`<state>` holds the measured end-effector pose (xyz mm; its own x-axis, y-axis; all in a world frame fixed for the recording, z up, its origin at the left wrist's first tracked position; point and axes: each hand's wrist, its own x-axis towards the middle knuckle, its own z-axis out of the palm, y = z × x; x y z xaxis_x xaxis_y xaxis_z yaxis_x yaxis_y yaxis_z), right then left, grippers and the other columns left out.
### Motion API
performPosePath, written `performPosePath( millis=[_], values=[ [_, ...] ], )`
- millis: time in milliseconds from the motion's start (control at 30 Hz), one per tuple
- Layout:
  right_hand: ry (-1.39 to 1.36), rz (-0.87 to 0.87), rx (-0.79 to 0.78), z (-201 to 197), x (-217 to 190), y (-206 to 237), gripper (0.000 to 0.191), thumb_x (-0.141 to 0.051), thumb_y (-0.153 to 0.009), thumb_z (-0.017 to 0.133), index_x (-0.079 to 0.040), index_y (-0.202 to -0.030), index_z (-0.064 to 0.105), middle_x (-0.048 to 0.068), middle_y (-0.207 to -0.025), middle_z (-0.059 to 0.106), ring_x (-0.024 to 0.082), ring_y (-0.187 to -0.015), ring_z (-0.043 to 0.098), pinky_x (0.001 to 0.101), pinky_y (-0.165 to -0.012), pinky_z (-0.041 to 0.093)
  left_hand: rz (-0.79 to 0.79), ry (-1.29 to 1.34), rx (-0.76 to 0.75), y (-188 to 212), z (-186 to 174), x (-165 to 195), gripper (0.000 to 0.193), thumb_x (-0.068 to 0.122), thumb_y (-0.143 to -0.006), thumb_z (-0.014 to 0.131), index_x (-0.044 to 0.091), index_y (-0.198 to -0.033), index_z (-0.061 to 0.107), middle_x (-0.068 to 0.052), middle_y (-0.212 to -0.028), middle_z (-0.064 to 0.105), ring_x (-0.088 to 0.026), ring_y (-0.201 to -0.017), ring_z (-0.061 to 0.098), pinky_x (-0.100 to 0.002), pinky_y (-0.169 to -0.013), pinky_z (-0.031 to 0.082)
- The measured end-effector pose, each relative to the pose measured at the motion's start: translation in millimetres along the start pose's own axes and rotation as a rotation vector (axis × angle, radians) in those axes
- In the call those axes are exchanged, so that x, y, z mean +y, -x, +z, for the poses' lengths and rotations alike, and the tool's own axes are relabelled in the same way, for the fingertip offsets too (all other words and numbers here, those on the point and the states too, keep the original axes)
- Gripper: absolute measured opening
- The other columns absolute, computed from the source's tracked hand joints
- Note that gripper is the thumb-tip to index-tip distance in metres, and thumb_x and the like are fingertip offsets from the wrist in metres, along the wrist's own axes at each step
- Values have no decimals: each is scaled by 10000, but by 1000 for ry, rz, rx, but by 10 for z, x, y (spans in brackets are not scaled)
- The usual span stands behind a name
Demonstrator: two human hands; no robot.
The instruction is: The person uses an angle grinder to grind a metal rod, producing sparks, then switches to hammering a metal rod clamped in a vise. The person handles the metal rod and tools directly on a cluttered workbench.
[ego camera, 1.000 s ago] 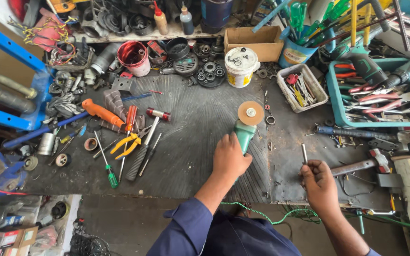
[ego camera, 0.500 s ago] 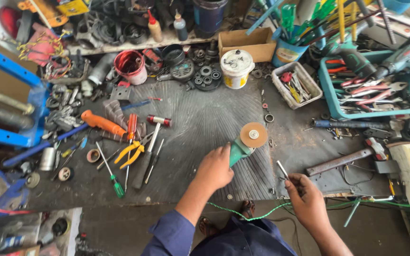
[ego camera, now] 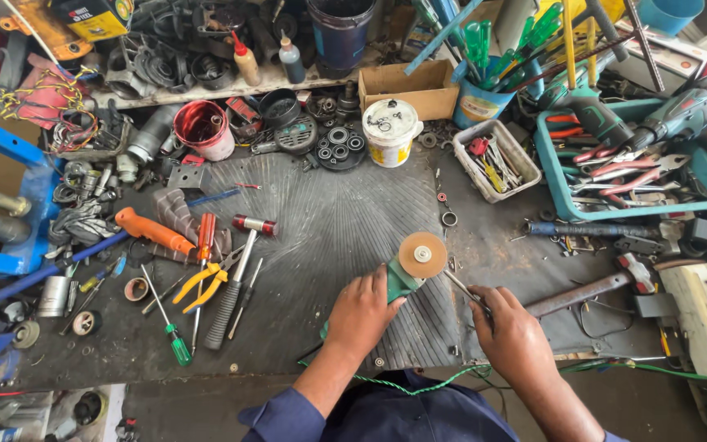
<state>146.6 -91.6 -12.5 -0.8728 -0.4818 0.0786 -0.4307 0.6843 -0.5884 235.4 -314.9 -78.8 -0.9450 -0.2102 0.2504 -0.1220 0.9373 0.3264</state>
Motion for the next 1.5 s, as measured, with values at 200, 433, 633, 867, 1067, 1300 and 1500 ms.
performPosePath(
  millis=[200, 433, 633, 867, 1067, 1300, 1500],
  values=[
    [28, -39, -22, -5, 58, -70, 229, -219, -908, 667, -142, -1114, 731, 101, -917, 678, 346, -774, 694, 452, -683, 544, -3, -2, -28, 14, -40, 50, 683, 405, -826, 793, -37, -1293, 561, -157, -1061, 705, -314, -917, 684, -425, -802, 557],
    [58, -31, 19, 78, 22, -112, 235, -217, -902, 676, -139, -1111, 750, 96, -885, 664, 335, -738, 684, 447, -665, 536, 29, -24, 0, -17, -70, 47, 694, 402, -818, 787, -44, -1297, 558, -147, -1054, 696, -293, -932, 683, -407, -802, 554],
    [41, -40, 57, 141, 80, -106, 223, -206, -920, 672, -111, -1107, 748, 110, -894, 655, 349, -739, 668, 451, -650, 521, -4, -23, -54, 10, -57, 55, 687, 409, -845, 785, -33, -1314, 546, -136, -1017, 692, -290, -924, 683, -412, -817, 553],
    [49, -50, 70, 139, 118, -89, 197, -219, -924, 676, -110, -1071, 747, 100, -891, 662, 345, -720, 674, 449, -630, 523, 2, -25, -31, 17, -55, 58, 667, 408, -835, 786, -19, -1289, 548, -134, -1046, 703, -289, -928, 694, -412, -815, 556],
    [13, -63, 54, 144, 123, -105, 218, -203, -913, 667, -114, -1096, 746, 96, -898, 667, 342, -722, 679, 448, -637, 528, -4, -38, -29, 28, -31, 46, 672, 423, -842, 778, -23, -1288, 546, -146, -1067, 708, -304, -946, 700, -410, -818, 559],
    [24, -71, 57, 162, 115, -137, 228, -208, -926, 662, -122, -1121, 743, 95, -899, 665, 349, -739, 678, 451, -642, 534, -17, -45, -45, 35, -32, 39, 675, 430, -850, 773, -19, -1299, 545, -152, -1079, 707, -315, -947, 700, -413, -814, 561],
    [46, -28, 23, 176, 112, -139, 215, -222, -930, 662, -120, -1102, 743, 93, -909, 667, 352, -744, 682, 460, -643, 529, -16, -29, -36, 29, -43, 37, 693, 437, -847, 771, -33, -1302, 542, -167, -1091, 706, -311, -969, 705, -412, -829, 561]
  ],
)
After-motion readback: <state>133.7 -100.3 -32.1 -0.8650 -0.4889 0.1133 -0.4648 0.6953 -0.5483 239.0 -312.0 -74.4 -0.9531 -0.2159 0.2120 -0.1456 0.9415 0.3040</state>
